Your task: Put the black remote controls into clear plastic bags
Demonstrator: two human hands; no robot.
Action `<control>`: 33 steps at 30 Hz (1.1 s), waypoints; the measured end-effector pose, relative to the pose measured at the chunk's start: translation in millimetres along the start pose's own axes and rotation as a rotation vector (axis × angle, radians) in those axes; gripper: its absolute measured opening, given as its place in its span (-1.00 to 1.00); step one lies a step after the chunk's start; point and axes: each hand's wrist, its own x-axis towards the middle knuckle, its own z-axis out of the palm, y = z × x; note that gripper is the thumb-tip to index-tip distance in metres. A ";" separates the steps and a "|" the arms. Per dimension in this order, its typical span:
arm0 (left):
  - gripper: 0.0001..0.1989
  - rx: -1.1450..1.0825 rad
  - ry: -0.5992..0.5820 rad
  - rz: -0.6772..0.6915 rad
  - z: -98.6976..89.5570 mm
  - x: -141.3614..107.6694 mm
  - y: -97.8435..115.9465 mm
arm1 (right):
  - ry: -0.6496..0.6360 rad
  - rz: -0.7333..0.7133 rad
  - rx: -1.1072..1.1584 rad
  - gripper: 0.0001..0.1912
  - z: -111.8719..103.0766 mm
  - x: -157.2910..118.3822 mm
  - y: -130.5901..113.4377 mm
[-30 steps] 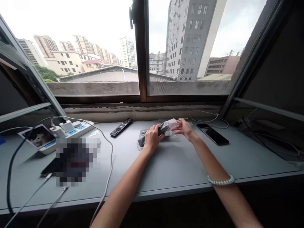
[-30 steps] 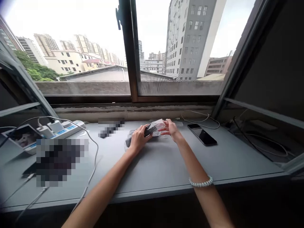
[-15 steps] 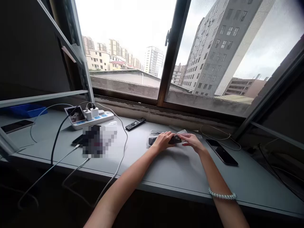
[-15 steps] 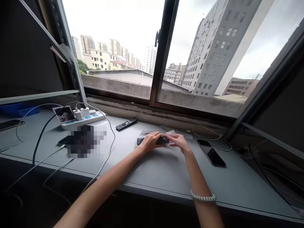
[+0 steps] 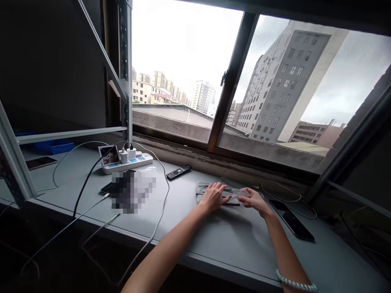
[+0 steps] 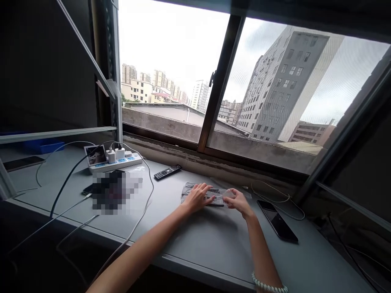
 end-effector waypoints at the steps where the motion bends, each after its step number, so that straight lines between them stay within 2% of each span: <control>1: -0.62 -0.001 0.004 -0.011 0.2 -0.9 0.5 | -0.005 0.007 -0.007 -0.52 0.2 0.2 0.5; 5: -0.69 -0.046 -0.019 -0.032 4.6 -5.7 2.9 | 0.045 -0.001 -0.041 -0.54 1.3 7.6 10.4; 9: -0.70 -0.085 -0.064 0.017 9.6 -10.2 7.9 | 0.048 -0.006 -0.022 -0.52 4.6 16.5 22.2; 14: -0.69 -0.107 -0.056 0.036 4.7 -12.0 14.9 | -0.116 -0.017 -0.134 -0.47 11.7 16.6 24.7; 18: -0.69 -0.096 -0.029 0.044 -1.0 -10.9 15.5 | -0.158 -0.082 -0.228 -0.53 14.2 13.7 21.5; 21: -0.70 -0.088 -0.025 0.038 -0.7 -10.4 13.0 | -0.221 -0.067 -0.264 -0.51 14.2 9.3 18.1; 24: -0.72 -0.096 -0.015 0.029 2.0 -11.1 9.5 | -0.238 -0.033 -0.254 -0.47 14.3 5.6 15.7; 29: -0.77 -0.080 -0.055 -0.008 2.6 -11.4 5.3 | -0.201 -0.045 -0.199 -0.61 16.2 9.0 18.1; 33: -0.77 -0.066 -0.041 -0.029 -1.0 -8.7 5.3 | -0.244 -0.054 -0.093 -0.58 18.2 16.6 24.0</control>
